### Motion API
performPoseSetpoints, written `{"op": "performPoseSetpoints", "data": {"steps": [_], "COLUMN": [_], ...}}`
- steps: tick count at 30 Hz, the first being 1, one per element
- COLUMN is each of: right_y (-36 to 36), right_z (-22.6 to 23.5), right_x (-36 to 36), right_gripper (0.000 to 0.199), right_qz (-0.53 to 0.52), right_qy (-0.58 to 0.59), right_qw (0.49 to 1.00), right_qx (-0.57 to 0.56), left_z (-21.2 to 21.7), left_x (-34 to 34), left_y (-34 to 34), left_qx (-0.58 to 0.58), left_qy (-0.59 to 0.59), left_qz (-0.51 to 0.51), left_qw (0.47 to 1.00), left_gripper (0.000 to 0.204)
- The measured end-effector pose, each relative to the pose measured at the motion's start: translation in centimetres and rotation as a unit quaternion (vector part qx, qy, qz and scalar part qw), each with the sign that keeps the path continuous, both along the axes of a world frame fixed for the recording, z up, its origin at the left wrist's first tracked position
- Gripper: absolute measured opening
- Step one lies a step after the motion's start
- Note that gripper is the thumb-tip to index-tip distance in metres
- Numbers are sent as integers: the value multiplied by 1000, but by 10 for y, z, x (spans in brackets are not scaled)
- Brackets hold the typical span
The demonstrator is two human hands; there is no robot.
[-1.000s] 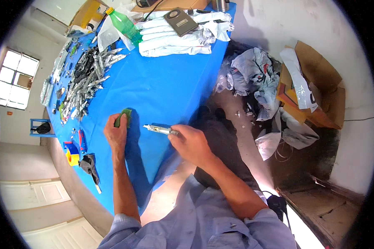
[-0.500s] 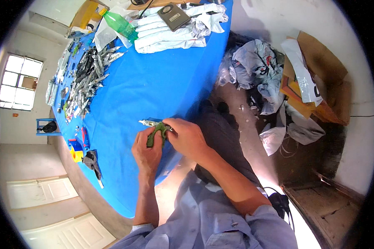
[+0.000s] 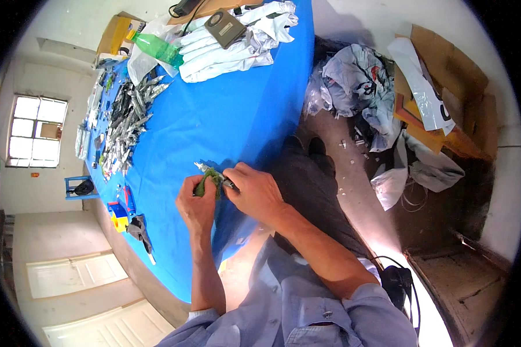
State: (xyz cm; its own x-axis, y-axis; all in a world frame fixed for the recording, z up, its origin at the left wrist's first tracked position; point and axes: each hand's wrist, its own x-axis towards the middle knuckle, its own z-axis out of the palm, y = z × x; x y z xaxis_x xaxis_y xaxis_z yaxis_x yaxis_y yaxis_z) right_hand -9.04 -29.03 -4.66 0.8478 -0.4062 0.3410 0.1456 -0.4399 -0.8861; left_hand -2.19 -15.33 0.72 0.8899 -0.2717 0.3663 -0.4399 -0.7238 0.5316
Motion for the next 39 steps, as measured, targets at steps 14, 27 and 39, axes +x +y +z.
{"op": "performPoseSetpoints", "data": {"steps": [14,27,39], "right_y": [-3,-2,-5], "right_z": [-2,-1,1], "right_x": [-6,-5,-6], "right_gripper": [27,30,21], "right_qz": [20,14,41], "right_qy": [-9,11,7], "right_qw": [1000,1000,999], "right_qx": [-6,15,30], "left_z": [2,4,-3], "left_x": [0,-13,1], "left_y": [8,2,11], "left_qx": [37,-29,5], "left_qy": [11,83,12], "left_qz": [-23,-34,-1], "left_qw": [999,996,1000], "left_gripper": [14,17,15]}}
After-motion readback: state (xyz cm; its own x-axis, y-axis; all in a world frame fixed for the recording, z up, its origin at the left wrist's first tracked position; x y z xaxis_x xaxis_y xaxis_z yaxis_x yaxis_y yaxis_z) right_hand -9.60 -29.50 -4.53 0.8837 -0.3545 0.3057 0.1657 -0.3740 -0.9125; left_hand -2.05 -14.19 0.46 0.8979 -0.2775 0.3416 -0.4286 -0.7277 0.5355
